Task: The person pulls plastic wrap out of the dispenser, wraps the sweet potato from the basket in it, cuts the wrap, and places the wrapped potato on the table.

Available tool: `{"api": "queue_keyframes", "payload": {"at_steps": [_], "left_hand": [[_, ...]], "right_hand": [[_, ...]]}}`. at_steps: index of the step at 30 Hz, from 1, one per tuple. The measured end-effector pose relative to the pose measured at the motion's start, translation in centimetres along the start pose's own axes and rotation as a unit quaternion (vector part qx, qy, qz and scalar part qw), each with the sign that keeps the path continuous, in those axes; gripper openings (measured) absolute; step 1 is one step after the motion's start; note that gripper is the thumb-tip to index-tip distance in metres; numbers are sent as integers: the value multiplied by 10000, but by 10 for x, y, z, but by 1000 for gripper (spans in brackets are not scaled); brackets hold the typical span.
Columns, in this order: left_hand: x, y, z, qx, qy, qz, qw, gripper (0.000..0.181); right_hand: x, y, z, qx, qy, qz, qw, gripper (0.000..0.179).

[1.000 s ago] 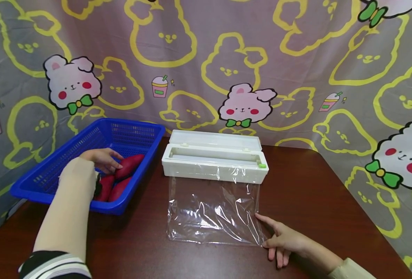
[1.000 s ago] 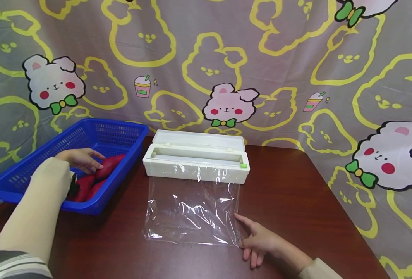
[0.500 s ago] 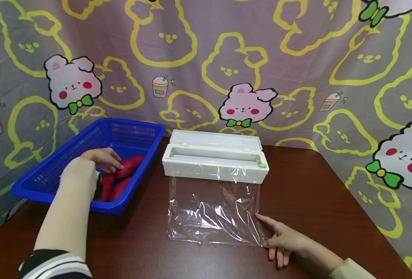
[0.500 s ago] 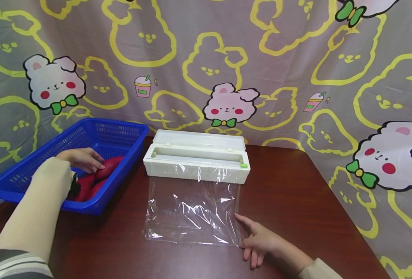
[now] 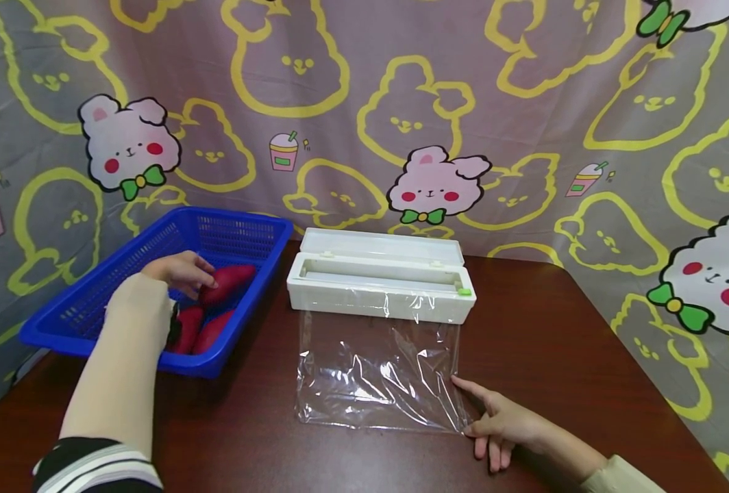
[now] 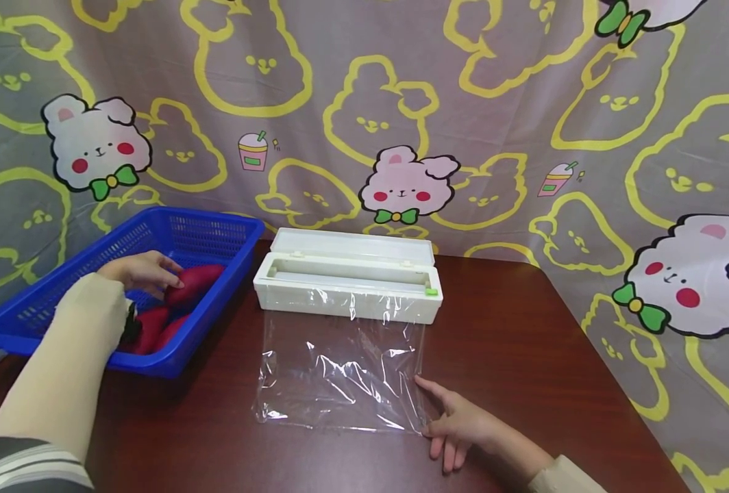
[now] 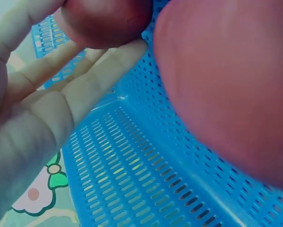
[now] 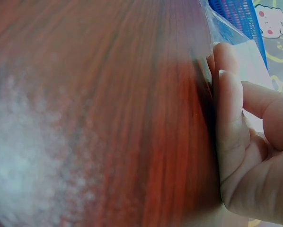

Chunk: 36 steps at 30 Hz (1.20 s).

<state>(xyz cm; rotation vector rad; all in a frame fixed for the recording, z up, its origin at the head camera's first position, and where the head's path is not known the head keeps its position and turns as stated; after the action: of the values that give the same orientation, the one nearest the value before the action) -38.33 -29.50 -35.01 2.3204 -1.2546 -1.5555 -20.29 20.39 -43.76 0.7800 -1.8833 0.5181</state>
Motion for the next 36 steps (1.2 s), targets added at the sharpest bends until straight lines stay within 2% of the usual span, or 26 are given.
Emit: {"api": "queue_keyframes", "payload": {"at_steps": [3,11,21,28,36], "left_hand": [[-1,1,-1,-50,18,-42,10000,67],[1,10,-12,-182,106,-576,9981,68],[-8,15,-26,-410,98,-711,9966,69],[-28,19,-37,-573,52,-373,9976,71],[-56,23,-53,-734,-63,140,9972,71]], "right_hand": [[0,0,0,-12,13,-4,10000,84],[1,0,0,-47,29,-77,10000,84],[0,0,0,-81,49,-95,9999,84],[1,0,-1,-163,6,-135,9998,84],[1,0,-1,-55,46,-72,9999,85]]}}
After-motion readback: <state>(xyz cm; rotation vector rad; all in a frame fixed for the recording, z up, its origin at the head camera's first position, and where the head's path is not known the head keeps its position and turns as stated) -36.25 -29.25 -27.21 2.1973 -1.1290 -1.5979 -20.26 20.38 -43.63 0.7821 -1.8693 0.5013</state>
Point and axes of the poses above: each hand's wrist, its own z-axis towards the middle knuckle, its own y-axis out of the back of the hand, x = y × z, the point moved 7 cm from there along z, towards the middle knuckle, and after that the axes turned 4 degrees about x, right-handed, at the moved point
